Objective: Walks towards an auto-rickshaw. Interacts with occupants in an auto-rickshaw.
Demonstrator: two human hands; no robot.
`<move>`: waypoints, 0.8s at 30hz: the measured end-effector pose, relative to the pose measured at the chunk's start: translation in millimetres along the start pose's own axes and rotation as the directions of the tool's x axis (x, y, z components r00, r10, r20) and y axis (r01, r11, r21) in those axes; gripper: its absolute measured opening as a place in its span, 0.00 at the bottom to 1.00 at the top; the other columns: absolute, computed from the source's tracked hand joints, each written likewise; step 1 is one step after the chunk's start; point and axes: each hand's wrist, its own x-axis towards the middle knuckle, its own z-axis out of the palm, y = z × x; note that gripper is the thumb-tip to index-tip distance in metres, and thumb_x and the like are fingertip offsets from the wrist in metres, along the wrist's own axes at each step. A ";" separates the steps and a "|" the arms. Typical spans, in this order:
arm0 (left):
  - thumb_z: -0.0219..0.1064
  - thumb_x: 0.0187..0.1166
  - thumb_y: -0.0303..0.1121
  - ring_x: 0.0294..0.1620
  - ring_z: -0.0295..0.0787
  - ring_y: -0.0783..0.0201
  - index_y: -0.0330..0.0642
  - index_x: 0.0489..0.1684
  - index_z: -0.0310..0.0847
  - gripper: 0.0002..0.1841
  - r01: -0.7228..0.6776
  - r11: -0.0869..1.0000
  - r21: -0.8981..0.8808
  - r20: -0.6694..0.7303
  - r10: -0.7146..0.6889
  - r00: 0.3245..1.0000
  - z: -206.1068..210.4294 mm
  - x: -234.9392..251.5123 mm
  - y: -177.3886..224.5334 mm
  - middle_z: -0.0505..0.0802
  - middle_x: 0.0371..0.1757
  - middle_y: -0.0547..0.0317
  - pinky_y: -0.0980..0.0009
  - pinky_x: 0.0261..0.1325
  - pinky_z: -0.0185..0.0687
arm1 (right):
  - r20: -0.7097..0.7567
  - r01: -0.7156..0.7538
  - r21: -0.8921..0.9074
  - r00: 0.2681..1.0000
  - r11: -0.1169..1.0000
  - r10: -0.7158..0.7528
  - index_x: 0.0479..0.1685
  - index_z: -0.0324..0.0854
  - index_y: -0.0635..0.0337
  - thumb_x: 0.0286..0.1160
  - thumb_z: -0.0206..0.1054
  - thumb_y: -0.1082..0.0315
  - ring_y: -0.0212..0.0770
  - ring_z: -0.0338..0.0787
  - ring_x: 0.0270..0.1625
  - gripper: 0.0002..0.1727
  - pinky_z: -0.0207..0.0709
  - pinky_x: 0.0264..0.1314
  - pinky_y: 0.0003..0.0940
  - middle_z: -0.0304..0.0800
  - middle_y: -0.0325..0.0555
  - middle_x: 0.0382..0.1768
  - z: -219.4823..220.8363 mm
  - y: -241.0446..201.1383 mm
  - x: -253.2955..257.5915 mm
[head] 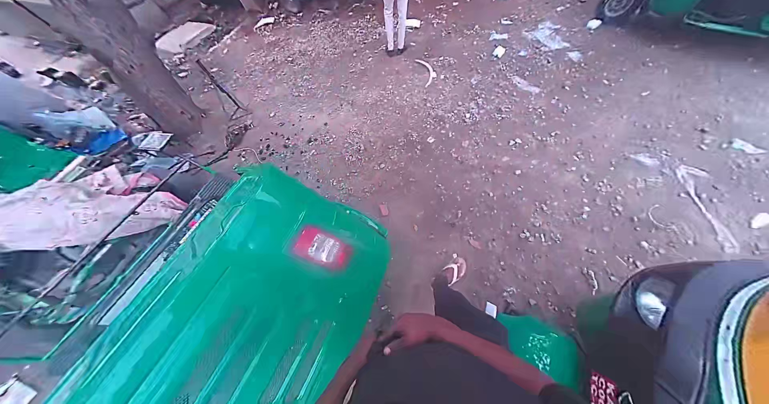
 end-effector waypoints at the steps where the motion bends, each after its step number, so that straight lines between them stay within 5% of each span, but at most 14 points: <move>1: 0.60 0.88 0.47 0.70 0.87 0.52 0.38 0.70 0.83 0.24 0.055 0.998 -0.028 0.004 -0.055 0.998 -18.6 26.4 24.4 0.91 0.66 0.43 0.51 0.78 0.77 | 0.011 -0.002 -0.020 1.000 1.000 0.002 0.75 0.84 0.49 0.90 0.60 0.49 0.56 0.89 0.69 0.24 0.74 0.76 0.64 0.92 0.56 0.63 -37.5 10.6 -6.8; 4: 0.64 0.85 0.42 0.63 0.89 0.49 0.35 0.64 0.84 0.20 0.075 0.995 0.069 0.095 -0.082 0.992 -74.5 76.5 126.3 0.92 0.59 0.40 0.46 0.71 0.80 | 0.042 -0.122 -0.089 0.991 0.988 0.127 0.78 0.81 0.45 0.88 0.61 0.44 0.57 0.87 0.72 0.26 0.73 0.76 0.68 0.90 0.54 0.67 -136.9 20.0 -52.3; 6: 0.66 0.81 0.36 0.62 0.88 0.42 0.32 0.61 0.84 0.18 0.018 0.979 0.203 0.144 -0.048 0.988 -112.8 115.9 185.0 0.91 0.57 0.36 0.39 0.69 0.79 | -0.029 -0.141 -0.240 0.990 0.960 0.138 0.73 0.83 0.44 0.86 0.61 0.41 0.59 0.89 0.66 0.26 0.79 0.65 0.70 0.92 0.53 0.60 -200.5 34.1 -87.1; 8: 0.69 0.75 0.33 0.58 0.89 0.39 0.34 0.59 0.84 0.17 -0.059 0.972 0.226 0.186 0.016 0.983 -126.4 115.4 220.6 0.92 0.53 0.37 0.35 0.63 0.80 | -0.070 -0.112 -0.216 0.993 0.970 0.099 0.73 0.82 0.45 0.87 0.60 0.41 0.57 0.89 0.67 0.26 0.78 0.69 0.65 0.92 0.52 0.60 -222.5 45.0 -120.8; 14: 0.69 0.63 0.29 0.51 0.95 0.59 0.51 0.66 0.90 0.26 -0.246 0.969 -0.022 -0.240 0.234 0.942 -184.7 189.2 318.4 0.98 0.51 0.56 0.48 0.58 0.87 | -0.365 -0.163 -0.016 0.919 0.986 0.146 0.63 0.89 0.45 0.89 0.50 0.35 0.45 0.91 0.60 0.31 0.81 0.67 0.55 0.95 0.46 0.53 -338.9 95.2 -176.7; 17: 0.70 0.62 0.31 0.56 0.94 0.61 0.51 0.66 0.89 0.26 -0.232 0.971 -0.048 -0.213 0.217 0.952 -217.5 256.3 356.0 0.97 0.55 0.58 0.49 0.62 0.87 | -0.586 -0.177 0.131 0.780 0.975 0.220 0.55 0.93 0.51 0.86 0.62 0.44 0.39 0.91 0.52 0.23 0.82 0.61 0.45 0.95 0.43 0.47 -394.7 114.7 -191.9; 18: 0.70 0.63 0.31 0.61 0.92 0.57 0.50 0.70 0.86 0.28 -0.218 0.976 0.015 -0.119 0.218 0.969 -232.3 282.5 374.4 0.95 0.59 0.56 0.45 0.66 0.84 | -0.652 -0.173 0.142 0.724 0.975 0.224 0.60 0.90 0.53 0.81 0.70 0.48 0.39 0.92 0.52 0.21 0.86 0.59 0.42 0.94 0.45 0.51 -415.7 119.6 -194.8; 20: 0.72 0.62 0.28 0.63 0.90 0.48 0.43 0.73 0.79 0.31 -0.241 0.963 0.124 0.048 0.237 0.970 -259.5 335.2 423.4 0.93 0.61 0.48 0.40 0.67 0.81 | -0.711 -0.138 0.152 0.672 0.979 0.205 0.76 0.80 0.54 0.68 0.82 0.53 0.42 0.90 0.61 0.35 0.88 0.60 0.42 0.88 0.50 0.66 -459.2 131.4 -199.4; 22: 0.74 0.59 0.29 0.59 0.91 0.50 0.37 0.69 0.78 0.31 -0.305 0.945 0.122 0.082 0.296 0.952 -281.5 387.5 467.9 0.94 0.56 0.46 0.42 0.65 0.83 | -0.671 -0.119 0.231 0.700 0.966 0.247 0.90 0.63 0.50 0.57 0.89 0.55 0.46 0.81 0.77 0.55 0.79 0.77 0.49 0.76 0.52 0.80 -506.3 142.8 -202.9; 24: 0.75 0.56 0.33 0.54 0.93 0.56 0.36 0.65 0.79 0.31 -0.371 0.927 0.045 0.050 0.369 0.928 -309.1 436.4 499.0 0.94 0.51 0.49 0.47 0.61 0.86 | -0.668 -0.043 0.380 0.678 0.924 0.307 0.94 0.53 0.47 0.52 0.91 0.59 0.43 0.84 0.75 0.63 0.78 0.80 0.48 0.83 0.48 0.75 -551.0 161.7 -197.9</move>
